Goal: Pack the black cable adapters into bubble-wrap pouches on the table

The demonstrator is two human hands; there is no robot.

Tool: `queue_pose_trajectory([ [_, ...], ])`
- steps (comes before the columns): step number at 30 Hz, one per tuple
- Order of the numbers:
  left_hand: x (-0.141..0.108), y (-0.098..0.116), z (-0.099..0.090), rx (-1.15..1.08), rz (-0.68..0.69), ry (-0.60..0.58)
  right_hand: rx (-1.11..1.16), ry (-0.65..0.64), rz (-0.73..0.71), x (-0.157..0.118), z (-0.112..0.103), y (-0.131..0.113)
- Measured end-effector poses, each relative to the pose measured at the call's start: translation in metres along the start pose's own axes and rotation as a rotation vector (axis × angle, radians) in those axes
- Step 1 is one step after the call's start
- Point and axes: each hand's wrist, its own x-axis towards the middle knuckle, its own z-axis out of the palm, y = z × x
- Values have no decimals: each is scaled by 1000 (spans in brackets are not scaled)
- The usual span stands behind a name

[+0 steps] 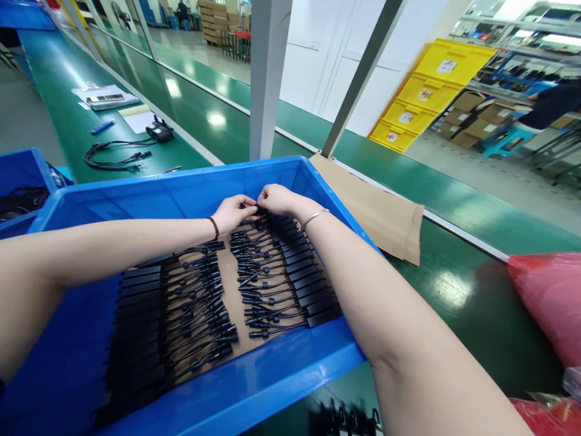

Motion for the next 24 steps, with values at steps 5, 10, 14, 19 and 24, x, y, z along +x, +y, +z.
queue_pose_trajectory([
  [5,0,1,1,12,-13,13,-134,0,-8,3,2,-1],
  [10,0,4,2,65,-6,9,-187,-1,16,2,1,-3],
  [14,-3,8,2,157,2,-20,-221,-8,56,2,0,-5],
  [19,-8,12,3,257,49,-88,-209,10,154,3,-3,3],
  [24,-4,11,4,189,31,-7,-80,-11,150,2,-4,11],
])
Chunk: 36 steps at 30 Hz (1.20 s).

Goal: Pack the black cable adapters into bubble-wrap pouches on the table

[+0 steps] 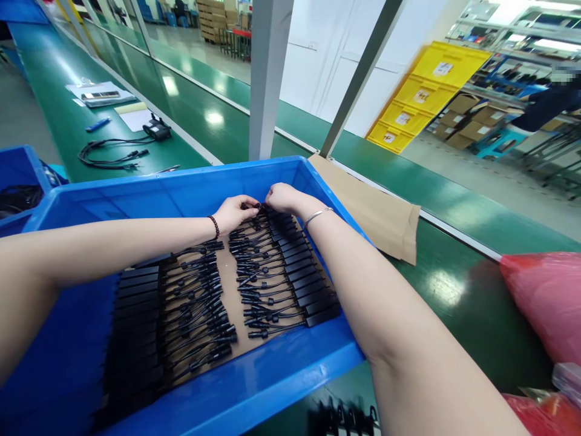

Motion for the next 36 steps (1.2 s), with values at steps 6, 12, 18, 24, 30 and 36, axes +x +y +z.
queue_pose_trajectory([
  [6,1,-2,3,-155,-110,-15,236,-55,-85,1,4,2],
  [12,1,0,4,-198,-125,-2,82,9,-107,-5,0,-9],
  [18,2,-3,2,-222,-112,-1,-54,27,-105,-7,-2,-15],
  [24,5,-5,2,-236,-105,-31,-116,2,-78,-3,1,-16],
  [30,2,-5,1,-228,-98,-82,-88,-85,-26,-3,0,-15],
  [36,-6,-10,2,-201,-53,-80,94,-192,30,-4,6,-5],
])
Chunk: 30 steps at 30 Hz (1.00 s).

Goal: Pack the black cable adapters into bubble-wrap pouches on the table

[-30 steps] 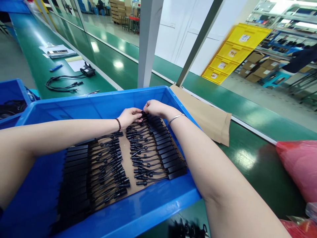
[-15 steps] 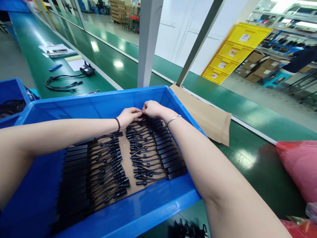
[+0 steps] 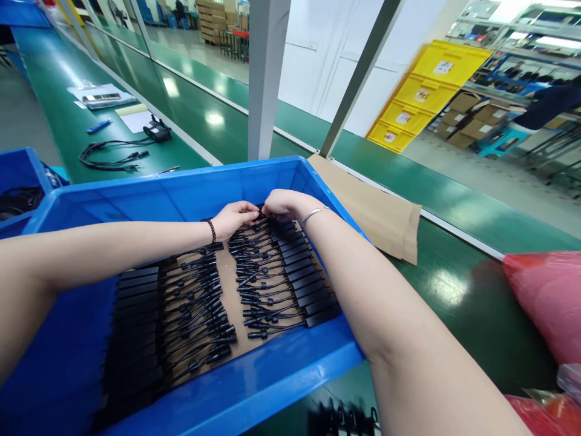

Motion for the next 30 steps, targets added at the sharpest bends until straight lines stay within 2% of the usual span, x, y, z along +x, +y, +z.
queue_pose_trajectory([
  [5,-1,-2,0,-16,35,6,340,-24,79,1,0,4],
  [13,1,0,0,-106,29,45,600,22,134,-1,-9,5],
  [22,-2,4,5,-275,10,48,693,102,24,4,-9,13],
  [30,3,0,3,-195,-3,20,747,102,-39,6,-6,12],
])
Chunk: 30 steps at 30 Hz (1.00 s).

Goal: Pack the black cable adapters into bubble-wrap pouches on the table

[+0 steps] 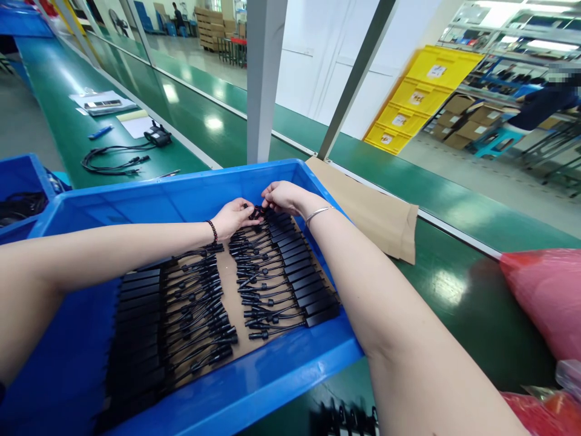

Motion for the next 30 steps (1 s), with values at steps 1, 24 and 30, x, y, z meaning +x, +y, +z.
queue_pose_trajectory([
  [1,0,0,0,19,-3,2,-8,6,-9,0,0,0],
  [24,-1,-3,-1,124,16,45,-457,19,-258,-2,12,-2],
  [30,-1,-1,-1,140,11,29,-561,42,-301,-1,9,0],
])
